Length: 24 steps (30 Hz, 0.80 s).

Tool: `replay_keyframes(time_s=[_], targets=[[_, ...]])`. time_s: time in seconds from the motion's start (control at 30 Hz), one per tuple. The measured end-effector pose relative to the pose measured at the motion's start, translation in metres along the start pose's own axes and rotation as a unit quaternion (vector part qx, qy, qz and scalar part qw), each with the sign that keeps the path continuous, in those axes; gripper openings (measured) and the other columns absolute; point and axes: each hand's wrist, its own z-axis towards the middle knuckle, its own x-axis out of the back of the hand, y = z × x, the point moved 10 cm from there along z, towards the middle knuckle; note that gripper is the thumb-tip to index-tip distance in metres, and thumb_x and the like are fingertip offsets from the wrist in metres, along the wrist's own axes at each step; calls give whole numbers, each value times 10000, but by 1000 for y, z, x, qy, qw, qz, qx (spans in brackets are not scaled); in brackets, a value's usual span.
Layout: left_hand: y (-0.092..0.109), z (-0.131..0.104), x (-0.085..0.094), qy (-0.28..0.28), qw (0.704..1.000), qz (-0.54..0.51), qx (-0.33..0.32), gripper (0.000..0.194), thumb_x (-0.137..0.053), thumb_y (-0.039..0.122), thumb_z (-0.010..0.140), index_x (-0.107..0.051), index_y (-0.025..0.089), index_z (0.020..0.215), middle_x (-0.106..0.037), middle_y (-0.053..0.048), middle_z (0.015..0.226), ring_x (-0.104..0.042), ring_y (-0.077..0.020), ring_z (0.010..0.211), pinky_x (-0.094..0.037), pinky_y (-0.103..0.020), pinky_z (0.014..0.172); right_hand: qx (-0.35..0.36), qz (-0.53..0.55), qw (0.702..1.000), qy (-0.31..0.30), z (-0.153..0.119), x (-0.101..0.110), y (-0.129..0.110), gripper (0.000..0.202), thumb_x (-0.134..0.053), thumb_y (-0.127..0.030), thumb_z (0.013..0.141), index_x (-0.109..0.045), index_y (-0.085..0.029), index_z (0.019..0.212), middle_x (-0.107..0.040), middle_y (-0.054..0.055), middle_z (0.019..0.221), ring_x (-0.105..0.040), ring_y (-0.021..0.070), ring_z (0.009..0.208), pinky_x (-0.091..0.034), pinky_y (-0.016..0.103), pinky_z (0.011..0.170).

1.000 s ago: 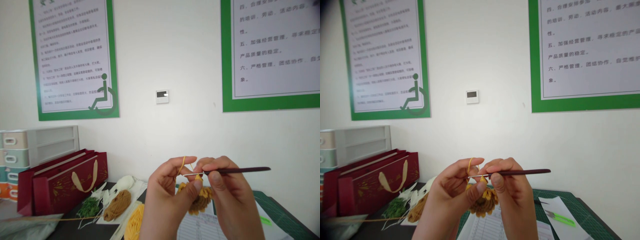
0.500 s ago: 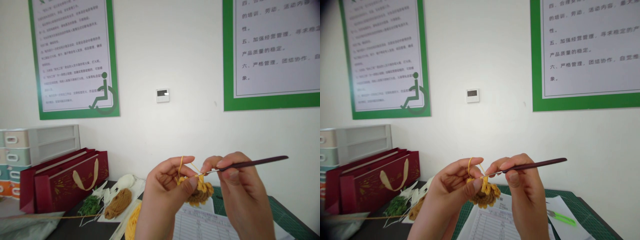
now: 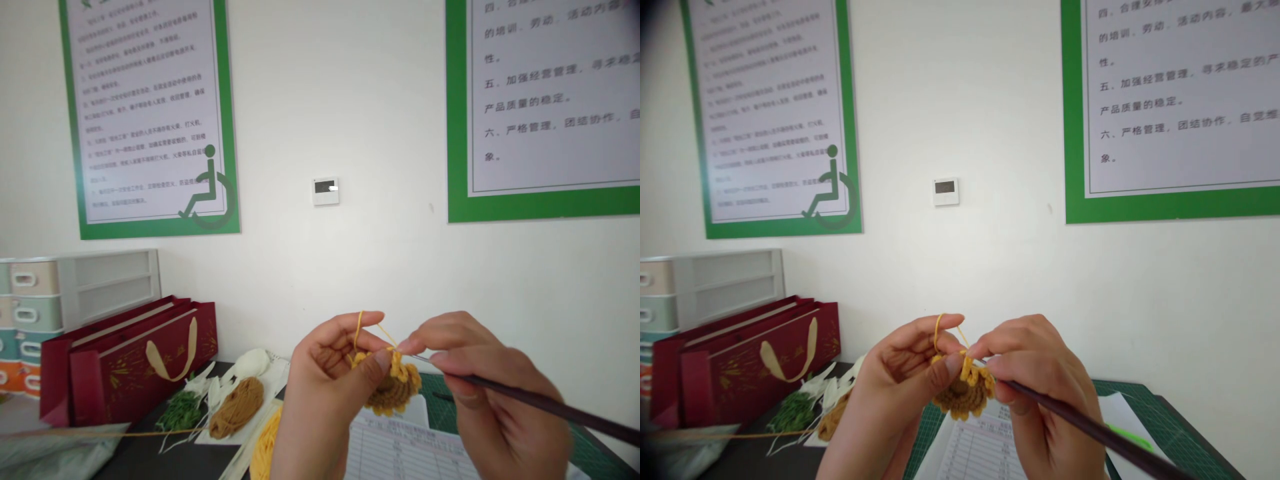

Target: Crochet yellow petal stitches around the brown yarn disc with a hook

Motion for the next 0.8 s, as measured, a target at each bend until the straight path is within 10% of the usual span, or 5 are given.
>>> replay_keyframes(time_s=[0.8], targets=[[-2,-1,-1,-13,1000,-5,16,292,-881,115,708,-823,174,988,-707,-10,728,-611,-86,657,-472,-169,642,39,-31,999,-7,-1,-1,-7,204,-520,-177,1008,-631,-289,1138,-754,44,1003,-675,228,962,-537,447,791]])
